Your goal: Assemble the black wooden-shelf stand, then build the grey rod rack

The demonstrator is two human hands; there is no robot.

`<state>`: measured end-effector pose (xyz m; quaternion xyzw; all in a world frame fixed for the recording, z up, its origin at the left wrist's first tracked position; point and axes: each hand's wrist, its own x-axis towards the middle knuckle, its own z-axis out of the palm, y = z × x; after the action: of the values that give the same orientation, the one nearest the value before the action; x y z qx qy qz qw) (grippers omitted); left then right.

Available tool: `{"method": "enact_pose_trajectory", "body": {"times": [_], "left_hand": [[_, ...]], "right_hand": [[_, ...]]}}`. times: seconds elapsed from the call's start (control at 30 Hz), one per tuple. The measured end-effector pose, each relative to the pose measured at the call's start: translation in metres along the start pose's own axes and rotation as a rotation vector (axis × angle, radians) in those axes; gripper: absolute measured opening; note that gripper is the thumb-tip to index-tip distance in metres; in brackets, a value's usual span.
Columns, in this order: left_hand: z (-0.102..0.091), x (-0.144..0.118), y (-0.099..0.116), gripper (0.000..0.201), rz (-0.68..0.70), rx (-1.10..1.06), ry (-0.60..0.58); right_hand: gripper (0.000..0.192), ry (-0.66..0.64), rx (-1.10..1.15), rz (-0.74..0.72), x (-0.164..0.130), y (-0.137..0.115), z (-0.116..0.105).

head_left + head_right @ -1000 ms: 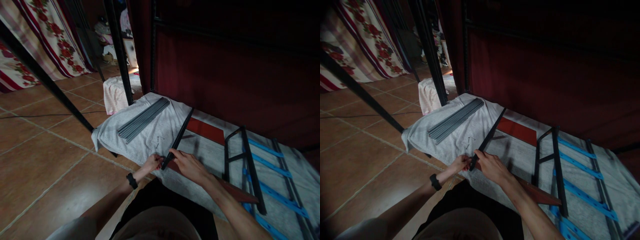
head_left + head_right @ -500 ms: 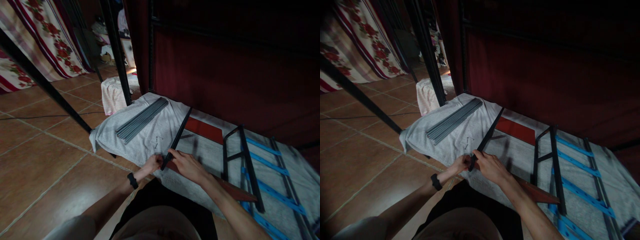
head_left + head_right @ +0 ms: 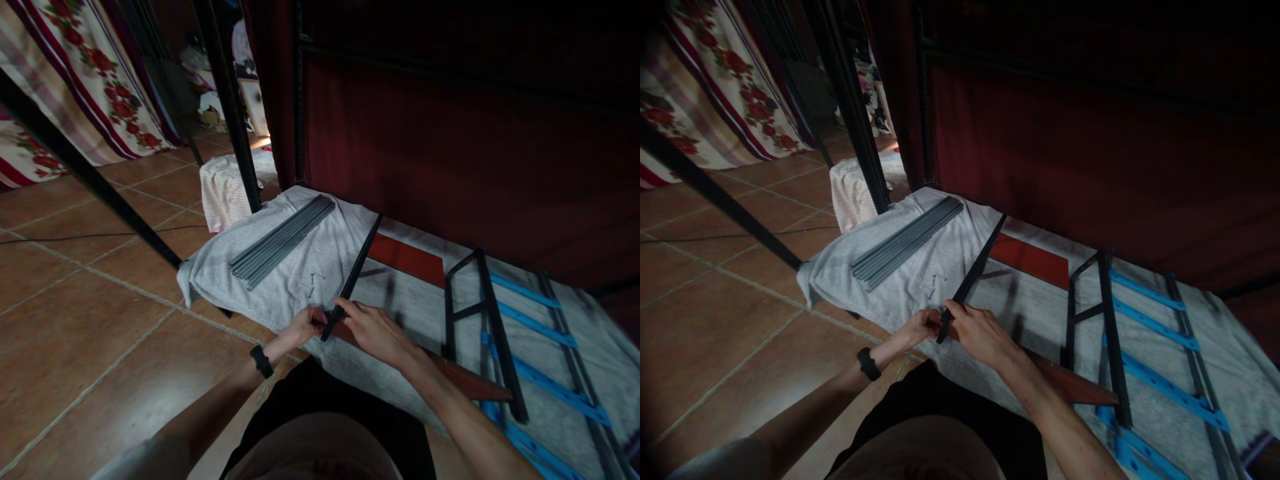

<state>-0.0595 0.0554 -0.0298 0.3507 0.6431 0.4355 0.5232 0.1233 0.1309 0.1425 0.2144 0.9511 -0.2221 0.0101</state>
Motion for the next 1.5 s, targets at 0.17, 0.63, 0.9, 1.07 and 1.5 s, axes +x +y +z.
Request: {"method": "enact_pose_trajectory", "body": {"times": [0.17, 0.63, 0.9, 1.07, 1.5], "left_hand": [[-0.001, -0.003, 0.001, 0.011, -0.021, 0.033, -0.011], [-0.001, -0.004, 0.003, 0.011, -0.014, 0.094, -0.022], [-0.006, -0.004, 0.002, 0.012, 0.023, 0.112, -0.082], [-0.004, -0.003, -0.002, 0.014, 0.014, 0.158, -0.076], [-0.02, -0.012, 0.003, 0.02, 0.414, 0.602, -0.14]], "right_hand": [[0.045, -0.009, -0.001, 0.001, 0.001, 0.0, 0.001], [0.044, -0.017, 0.004, 0.029, 0.0, -0.003, -0.001], [0.043, 0.009, 0.014, 0.019, -0.001, -0.002, 0.0], [0.043, 0.004, 0.021, 0.016, 0.0, -0.001, 0.002], [0.042, 0.009, 0.045, -0.016, 0.001, 0.003, 0.005]]}}
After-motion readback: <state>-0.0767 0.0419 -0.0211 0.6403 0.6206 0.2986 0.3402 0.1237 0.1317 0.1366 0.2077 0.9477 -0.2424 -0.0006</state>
